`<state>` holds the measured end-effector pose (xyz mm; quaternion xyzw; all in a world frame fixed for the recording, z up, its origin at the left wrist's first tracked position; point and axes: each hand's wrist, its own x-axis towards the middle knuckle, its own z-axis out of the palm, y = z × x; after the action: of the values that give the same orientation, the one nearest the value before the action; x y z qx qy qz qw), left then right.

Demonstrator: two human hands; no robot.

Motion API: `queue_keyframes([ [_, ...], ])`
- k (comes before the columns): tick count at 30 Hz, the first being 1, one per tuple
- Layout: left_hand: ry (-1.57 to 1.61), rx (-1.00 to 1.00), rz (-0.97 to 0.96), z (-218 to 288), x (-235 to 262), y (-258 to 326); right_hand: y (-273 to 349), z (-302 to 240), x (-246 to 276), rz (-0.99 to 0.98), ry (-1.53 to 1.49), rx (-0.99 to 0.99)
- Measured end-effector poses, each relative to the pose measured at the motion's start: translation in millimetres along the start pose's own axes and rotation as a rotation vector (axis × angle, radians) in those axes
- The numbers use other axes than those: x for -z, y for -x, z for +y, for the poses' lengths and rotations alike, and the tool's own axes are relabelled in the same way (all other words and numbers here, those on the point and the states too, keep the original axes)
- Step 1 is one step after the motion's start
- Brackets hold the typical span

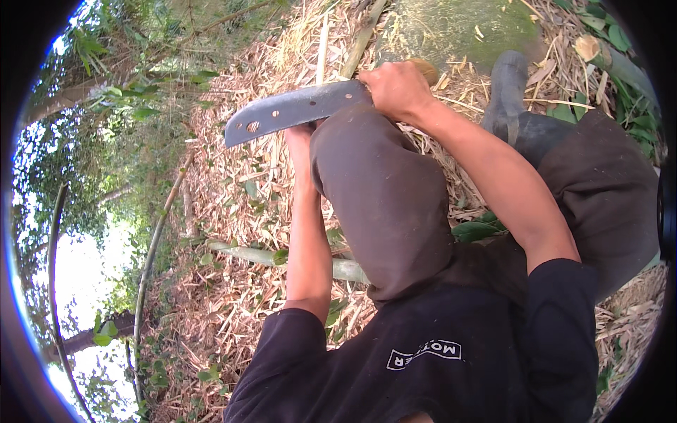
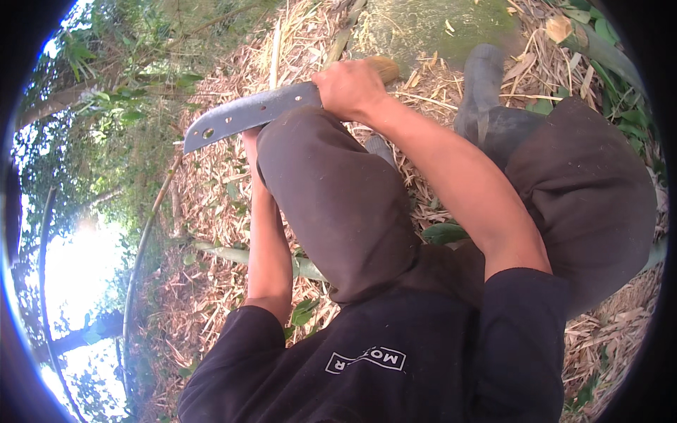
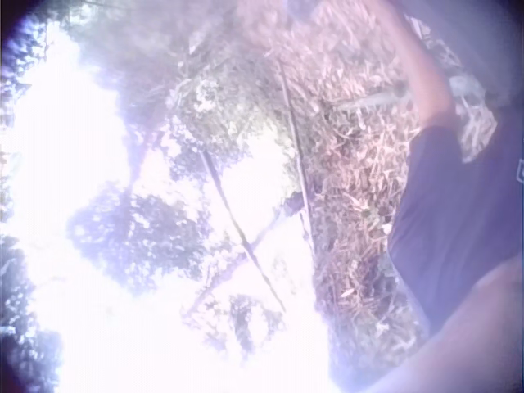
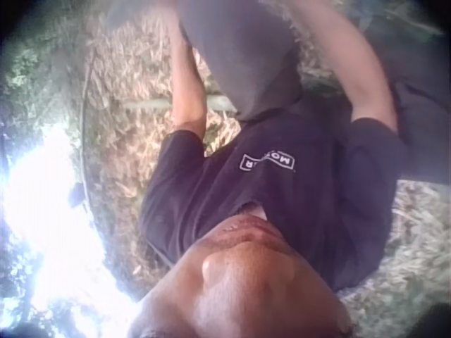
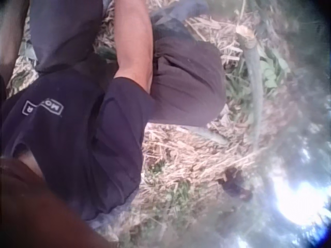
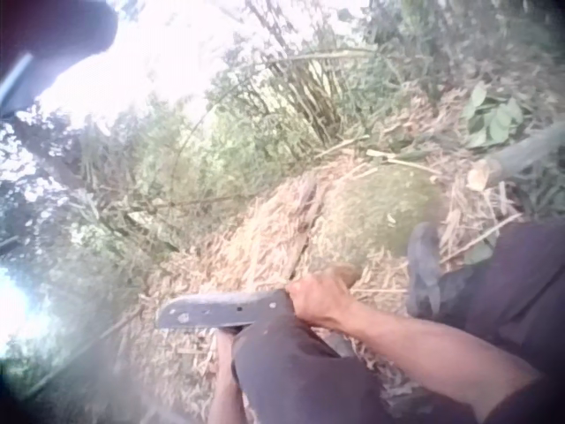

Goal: The person sits on the forest floor and uses a large machete to shave thin strips from a piece of bamboo. They hold the bamboo against their leg and repeatedly scrape the blade along it to create fine shavings.

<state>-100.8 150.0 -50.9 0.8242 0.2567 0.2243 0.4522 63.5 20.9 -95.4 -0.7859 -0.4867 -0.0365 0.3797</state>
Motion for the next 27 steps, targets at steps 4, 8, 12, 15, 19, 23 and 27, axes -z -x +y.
queue_keyframes([
  [4,-0.155,-0.024,-0.062,-0.6,10.1,29.0,5.7,9.8,-2.1,0.03,0.003,-0.016],
  [8,-0.266,-0.051,-0.072,-3.5,13.4,38.3,5.9,11.6,-1.5,-0.032,-0.02,-0.035],
  [12,-0.102,0.085,-0.022,7.8,3.0,12.4,3.2,8.1,-5.6,0.007,-0.019,0.017],
  [15,0.031,0.081,0.007,0.1,0.9,-1.6,2.2,5.5,-3.4,-0.002,-0.021,0.007],
  [19,0.151,0.068,0.0,-4.1,5.6,2.6,1.2,8.0,-2.4,-0.018,-0.012,-0.008],
  [23,0.054,0.027,0.044,-3.2,9.5,1.6,-0.5,12.1,-6.5,0.049,-0.034,0.052],
  [27,-0.247,0.056,-0.062,-3.3,20.3,20.3,3.1,9.2,-9.3,0.061,-0.031,-0.012],
])
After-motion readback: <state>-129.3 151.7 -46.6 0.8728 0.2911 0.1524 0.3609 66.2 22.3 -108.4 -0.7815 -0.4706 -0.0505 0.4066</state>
